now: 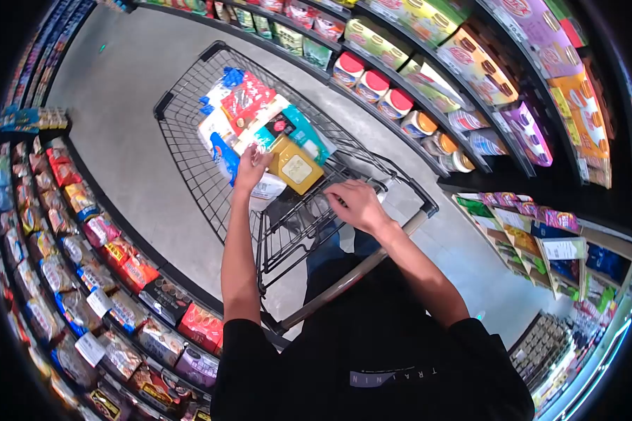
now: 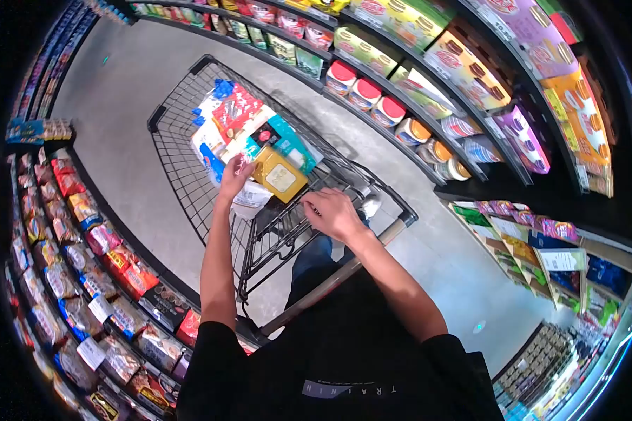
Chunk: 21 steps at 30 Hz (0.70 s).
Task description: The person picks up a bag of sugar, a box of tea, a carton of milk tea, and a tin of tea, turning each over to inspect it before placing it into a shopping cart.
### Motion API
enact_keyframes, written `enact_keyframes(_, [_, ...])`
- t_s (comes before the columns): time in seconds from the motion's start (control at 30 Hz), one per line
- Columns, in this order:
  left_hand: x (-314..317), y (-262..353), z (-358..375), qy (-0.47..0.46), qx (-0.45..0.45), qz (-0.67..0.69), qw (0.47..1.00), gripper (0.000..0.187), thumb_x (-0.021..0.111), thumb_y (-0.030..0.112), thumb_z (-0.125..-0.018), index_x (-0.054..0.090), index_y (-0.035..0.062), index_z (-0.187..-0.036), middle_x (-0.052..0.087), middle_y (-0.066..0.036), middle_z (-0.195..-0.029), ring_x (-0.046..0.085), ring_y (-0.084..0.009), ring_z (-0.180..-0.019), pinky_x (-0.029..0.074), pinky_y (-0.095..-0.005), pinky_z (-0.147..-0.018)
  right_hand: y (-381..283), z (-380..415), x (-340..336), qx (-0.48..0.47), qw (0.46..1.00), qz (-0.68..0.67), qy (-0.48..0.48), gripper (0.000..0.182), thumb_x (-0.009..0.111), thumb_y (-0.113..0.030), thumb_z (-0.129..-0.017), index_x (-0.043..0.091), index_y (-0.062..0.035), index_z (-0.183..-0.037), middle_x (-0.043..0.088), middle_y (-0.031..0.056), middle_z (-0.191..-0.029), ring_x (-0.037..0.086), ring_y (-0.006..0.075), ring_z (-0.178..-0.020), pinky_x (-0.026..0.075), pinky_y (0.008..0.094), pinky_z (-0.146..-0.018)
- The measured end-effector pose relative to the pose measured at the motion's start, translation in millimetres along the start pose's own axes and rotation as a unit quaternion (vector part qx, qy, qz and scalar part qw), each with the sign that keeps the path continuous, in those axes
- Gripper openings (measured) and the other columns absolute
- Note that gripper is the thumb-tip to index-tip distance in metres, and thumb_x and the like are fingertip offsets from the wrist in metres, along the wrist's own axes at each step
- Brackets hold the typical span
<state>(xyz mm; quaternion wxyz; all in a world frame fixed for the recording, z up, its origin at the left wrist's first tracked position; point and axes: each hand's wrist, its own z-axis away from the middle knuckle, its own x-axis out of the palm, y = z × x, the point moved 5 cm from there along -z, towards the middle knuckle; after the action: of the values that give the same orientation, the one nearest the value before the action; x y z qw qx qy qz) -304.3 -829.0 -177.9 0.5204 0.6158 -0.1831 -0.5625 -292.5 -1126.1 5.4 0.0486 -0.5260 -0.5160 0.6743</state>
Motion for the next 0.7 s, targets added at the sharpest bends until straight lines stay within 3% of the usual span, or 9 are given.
enact_keyframes(0.03, [5.2, 8.2, -9.3, -0.016, 0.021, -0.008, 1.000, 0.062, 0.078, 0.039, -0.079, 0.059, -0.0074, -0.116, 0.064, -0.012, -0.090, 0.062, -0.0192, -0.083, 0.051, -0.0328, -0.073, -0.9, 0.1, 1.0, 0.007, 1.000, 0.003, 0.002, 0.007, 0.064, -0.011, -0.082, 0.066, -0.0070, -0.088, 0.066, 0.0102, -0.077, 0.064, 0.0284, -0.080, 0.049, 0.0404, -0.076])
enact_keyframes(0.07, [13.7, 2.1, -21.4, -0.105, -0.064, -0.055, 0.991, 0.067, 0.081, 0.041, -0.076, 0.058, -0.0079, -0.117, 0.065, -0.011, -0.093, 0.062, -0.0197, -0.086, 0.051, -0.0323, -0.075, -1.6, -0.4, 0.3, 0.006, 1.000, -0.001, 0.014, 0.007, 0.064, -0.010, -0.082, 0.066, -0.0069, -0.087, 0.066, 0.0106, -0.077, 0.064, 0.0286, -0.079, 0.049, 0.0403, -0.075])
enact_keyframes(0.17, [15.8, 36.1, -19.2, -0.163, -0.143, -0.052, 0.975, 0.065, 0.083, 0.042, -0.073, 0.060, -0.0058, -0.111, 0.066, -0.009, -0.092, 0.062, -0.0178, -0.083, 0.051, -0.0313, -0.072, -2.1, 0.3, 1.5, 0.003, 0.999, -0.006, 0.034, 0.006, 0.065, -0.009, -0.080, 0.066, -0.0066, -0.085, 0.065, 0.0115, -0.076, 0.063, 0.0293, -0.075, 0.050, 0.0402, -0.071])
enact_keyframes(0.23, [27.1, 18.0, -27.7, -0.292, -0.143, -0.028, 0.945, 0.058, 0.085, 0.039, -0.072, 0.066, -0.0023, -0.108, 0.069, -0.007, -0.091, 0.063, -0.0153, -0.082, 0.052, -0.0319, -0.072, 0.9, 2.9, 5.0, -0.005, 1.000, 0.014, 0.028, 0.007, 0.065, -0.009, -0.079, 0.067, -0.0070, -0.086, 0.065, 0.0116, -0.076, 0.063, 0.0296, -0.075, 0.051, 0.0406, -0.072])
enact_keyframes(0.3, [38.9, -23.6, -42.8, -0.313, -0.083, 0.018, 0.946, 0.054, 0.087, 0.034, -0.071, 0.069, 0.0000, -0.110, 0.070, -0.008, -0.097, 0.065, -0.0169, -0.084, 0.053, -0.0329, -0.076, -3.8, 4.3, -1.5, -0.015, 0.999, 0.018, 0.030, 0.008, 0.064, -0.011, -0.080, 0.066, -0.0073, -0.087, 0.065, 0.0113, -0.078, 0.063, 0.0309, -0.075, 0.051, 0.0411, -0.073])
enact_keyframes(0.4, [36.2, -25.4, -48.5, -0.358, -0.123, -0.010, 0.925, 0.057, 0.090, 0.027, -0.064, 0.068, -0.0025, -0.107, 0.070, -0.009, -0.098, 0.066, -0.0185, -0.087, 0.052, -0.0330, -0.079, -0.2, 6.3, 1.0, 0.017, 0.999, 0.028, 0.010, 0.009, 0.060, -0.014, -0.084, 0.066, -0.0077, -0.087, 0.062, 0.0124, -0.074, 0.062, 0.0319, -0.077, 0.049, 0.0424, -0.074])
enact_keyframes(0.5, [32.6, -10.3, -43.2, -0.370, -0.158, -0.013, 0.915, 0.067, 0.092, 0.021, -0.061, 0.059, -0.0025, -0.114, 0.069, -0.009, -0.098, 0.065, -0.0188, -0.087, 0.052, -0.0327, -0.078, 0.2, 6.5, 2.7, 0.032, 0.999, 0.022, -0.034, 0.009, 0.059, -0.015, -0.085, 0.063, -0.0076, -0.089, 0.063, 0.0120, -0.080, 0.062, 0.0308, -0.082, 0.047, 0.0419, -0.078])
enact_keyframes(0.63, [16.4, 60.6, -6.0, -0.259, -0.174, 0.073, 0.947, 0.088, 0.091, 0.018, -0.062, 0.037, -0.0001, -0.129, 0.064, -0.014, -0.106, 0.064, -0.0218, -0.091, 0.053, -0.0337, -0.079, -6.9, 10.0, -8.2, 0.003, 0.999, 0.049, -0.024, 0.014, 0.059, -0.014, -0.084, 0.064, -0.0077, -0.096, 0.063, 0.0111, -0.089, 0.060, 0.0277, -0.094, 0.046, 0.0406, -0.084])
enact_keyframes(0.7, [18.2, 64.0, 11.5, -0.196, -0.216, 0.166, 0.942, 0.083, 0.089, 0.014, -0.065, 0.039, 0.0040, -0.130, 0.063, -0.012, -0.105, 0.065, -0.0232, -0.089, 0.053, -0.0332, -0.079, -25.8, 22.6, -47.5, -0.104, 0.989, 0.082, 0.060, 0.025, 0.062, -0.014, -0.081, 0.063, -0.0067, -0.105, 0.062, 0.0114, -0.103, 0.056, 0.0283, -0.107, 0.043, 0.0414, -0.093])
